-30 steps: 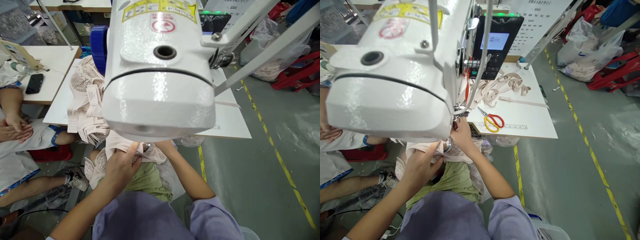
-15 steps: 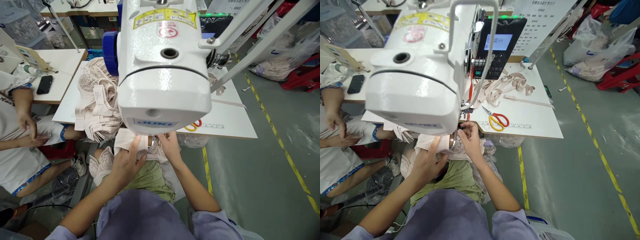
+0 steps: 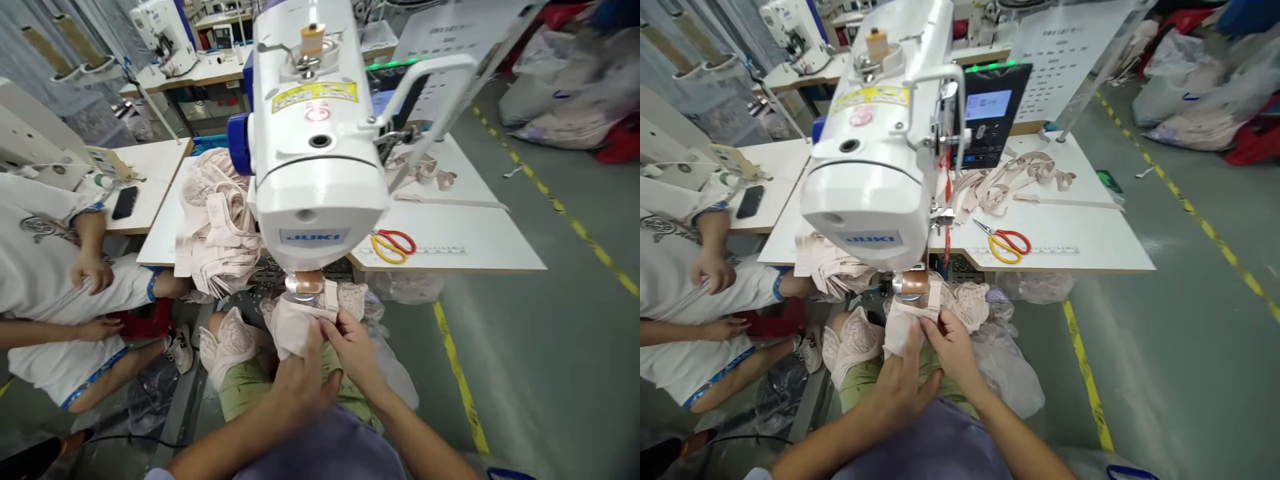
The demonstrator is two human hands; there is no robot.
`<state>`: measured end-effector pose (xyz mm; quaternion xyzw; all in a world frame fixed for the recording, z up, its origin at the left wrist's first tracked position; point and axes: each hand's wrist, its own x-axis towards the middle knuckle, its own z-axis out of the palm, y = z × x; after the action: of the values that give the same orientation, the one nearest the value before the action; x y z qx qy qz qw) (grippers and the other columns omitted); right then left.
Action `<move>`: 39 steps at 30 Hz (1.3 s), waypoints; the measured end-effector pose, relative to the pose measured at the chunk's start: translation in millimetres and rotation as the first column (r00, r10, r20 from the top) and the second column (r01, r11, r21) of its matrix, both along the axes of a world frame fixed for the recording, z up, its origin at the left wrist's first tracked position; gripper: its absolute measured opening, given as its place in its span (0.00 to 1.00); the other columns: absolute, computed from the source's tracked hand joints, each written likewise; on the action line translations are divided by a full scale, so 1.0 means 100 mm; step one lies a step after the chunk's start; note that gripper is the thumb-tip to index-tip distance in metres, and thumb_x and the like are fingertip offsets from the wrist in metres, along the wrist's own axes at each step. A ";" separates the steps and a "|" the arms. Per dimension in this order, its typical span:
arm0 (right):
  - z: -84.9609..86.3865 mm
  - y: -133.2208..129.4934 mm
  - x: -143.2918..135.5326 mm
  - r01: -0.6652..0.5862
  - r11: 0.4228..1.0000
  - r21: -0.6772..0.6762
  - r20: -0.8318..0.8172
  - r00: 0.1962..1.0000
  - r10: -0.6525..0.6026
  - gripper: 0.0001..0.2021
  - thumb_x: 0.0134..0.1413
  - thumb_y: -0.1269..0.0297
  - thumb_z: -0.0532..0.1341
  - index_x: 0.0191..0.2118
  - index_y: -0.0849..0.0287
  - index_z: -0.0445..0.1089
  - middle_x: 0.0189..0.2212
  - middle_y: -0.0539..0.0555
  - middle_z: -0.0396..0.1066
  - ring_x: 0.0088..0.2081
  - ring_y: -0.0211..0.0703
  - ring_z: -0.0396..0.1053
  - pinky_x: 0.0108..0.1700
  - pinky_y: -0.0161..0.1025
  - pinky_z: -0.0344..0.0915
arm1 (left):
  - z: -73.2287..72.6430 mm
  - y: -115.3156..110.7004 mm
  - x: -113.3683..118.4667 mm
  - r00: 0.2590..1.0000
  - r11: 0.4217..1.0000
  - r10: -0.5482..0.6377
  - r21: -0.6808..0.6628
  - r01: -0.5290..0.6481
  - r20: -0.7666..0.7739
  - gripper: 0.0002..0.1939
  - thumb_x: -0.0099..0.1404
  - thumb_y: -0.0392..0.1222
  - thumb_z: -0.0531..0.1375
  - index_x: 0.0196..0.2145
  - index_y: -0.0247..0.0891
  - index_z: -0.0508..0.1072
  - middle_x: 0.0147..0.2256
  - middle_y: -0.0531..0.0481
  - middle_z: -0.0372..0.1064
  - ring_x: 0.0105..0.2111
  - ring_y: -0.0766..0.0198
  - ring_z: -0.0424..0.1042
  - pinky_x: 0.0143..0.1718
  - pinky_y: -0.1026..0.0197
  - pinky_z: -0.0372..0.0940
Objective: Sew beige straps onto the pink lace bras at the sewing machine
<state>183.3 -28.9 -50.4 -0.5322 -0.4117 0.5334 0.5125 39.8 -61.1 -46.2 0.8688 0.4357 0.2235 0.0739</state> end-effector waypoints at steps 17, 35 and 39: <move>-0.08 0.06 -0.09 -0.736 0.654 -0.174 0.490 0.512 0.706 0.10 0.62 0.66 0.57 0.30 0.59 0.71 0.28 0.50 0.72 0.33 0.41 0.68 0.35 0.35 0.59 | 0.10 0.44 -0.55 0.984 0.774 -0.072 -0.612 0.159 0.165 0.16 0.71 0.46 0.52 0.40 0.32 0.74 0.38 0.34 0.75 0.48 0.45 0.73 0.57 0.38 0.61; -0.60 0.11 -0.40 -0.370 0.878 0.304 0.698 0.714 0.059 0.11 0.64 0.59 0.60 0.48 0.58 0.71 0.40 0.57 0.71 0.34 0.41 0.70 0.37 0.40 0.71 | -0.36 0.48 -0.81 0.706 0.509 0.483 -0.822 0.254 0.517 0.24 0.71 0.59 0.51 0.31 0.35 0.70 0.27 0.50 0.69 0.26 0.67 0.63 0.31 0.65 0.59; -0.53 0.12 -0.47 -0.347 0.894 0.283 0.703 0.709 0.052 0.12 0.66 0.59 0.59 0.48 0.57 0.74 0.41 0.58 0.73 0.38 0.43 0.72 0.42 0.42 0.71 | -0.24 0.51 -0.83 0.718 0.551 0.492 -0.815 0.182 0.493 0.20 0.70 0.53 0.54 0.31 0.35 0.73 0.26 0.52 0.66 0.27 0.66 0.63 0.32 0.64 0.58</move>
<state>136.2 -16.7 -103.5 -0.5261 -0.7248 0.2606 0.3603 -42.7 -10.4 -70.2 0.5393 0.5104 0.2997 0.5990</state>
